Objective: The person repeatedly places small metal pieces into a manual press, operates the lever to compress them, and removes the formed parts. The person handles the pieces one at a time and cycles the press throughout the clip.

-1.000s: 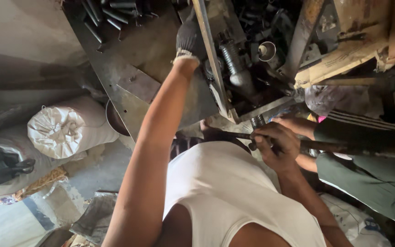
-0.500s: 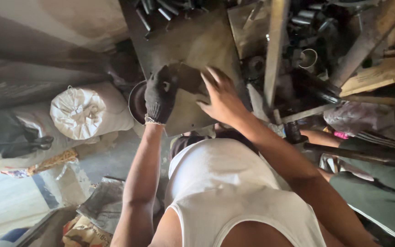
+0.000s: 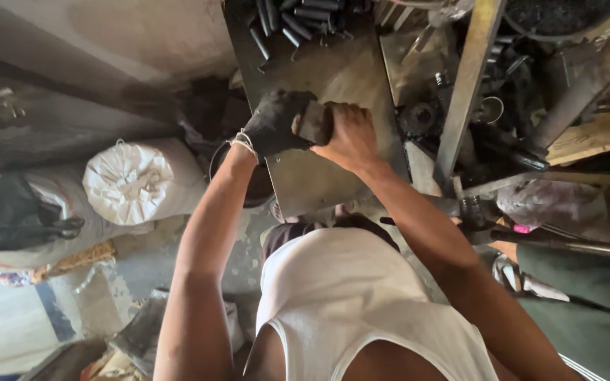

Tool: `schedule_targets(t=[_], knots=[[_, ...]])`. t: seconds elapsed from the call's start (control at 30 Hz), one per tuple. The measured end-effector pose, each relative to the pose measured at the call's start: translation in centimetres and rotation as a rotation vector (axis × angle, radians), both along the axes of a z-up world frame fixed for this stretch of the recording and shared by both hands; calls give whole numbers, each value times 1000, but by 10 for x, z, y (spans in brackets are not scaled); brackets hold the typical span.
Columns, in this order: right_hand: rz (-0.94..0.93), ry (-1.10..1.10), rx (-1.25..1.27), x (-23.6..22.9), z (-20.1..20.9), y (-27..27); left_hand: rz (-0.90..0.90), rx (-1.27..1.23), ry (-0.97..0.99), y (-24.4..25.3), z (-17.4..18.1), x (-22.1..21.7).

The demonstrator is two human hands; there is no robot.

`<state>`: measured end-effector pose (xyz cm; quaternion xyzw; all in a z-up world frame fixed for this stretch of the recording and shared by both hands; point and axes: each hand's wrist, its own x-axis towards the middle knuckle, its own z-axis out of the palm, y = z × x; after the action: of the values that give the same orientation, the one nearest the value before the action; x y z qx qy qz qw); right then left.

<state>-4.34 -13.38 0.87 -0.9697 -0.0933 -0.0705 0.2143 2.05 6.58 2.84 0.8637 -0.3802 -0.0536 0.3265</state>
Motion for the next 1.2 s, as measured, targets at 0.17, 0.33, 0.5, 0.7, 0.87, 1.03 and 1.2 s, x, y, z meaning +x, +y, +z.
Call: schedule_targets(t=[0.17,0.33,0.5,0.7,0.87,1.03,1.2], knots=[[23,-70,343,-37,-18,-40,-66,146,-334,-43,73,-34],[-118,71,557,-67,-96,-68,-101,224,-333,-85,83,-59],[36,-11,311,-69,-127,-81,-169,98,-198,-102,67,-60],[-38,-221,323,-63,-69,-60,-273,277,14,-85,54,-32],[-39,-93,209,-48,-45,-42,-105,190,-143,-14,19,-5],[67,-133,49,-32,-41,-23,-9,-41,-114,10,-33,22],[-1,-119,-9,-27,-59,-12,590,-227,-60,-21,-71,11]])
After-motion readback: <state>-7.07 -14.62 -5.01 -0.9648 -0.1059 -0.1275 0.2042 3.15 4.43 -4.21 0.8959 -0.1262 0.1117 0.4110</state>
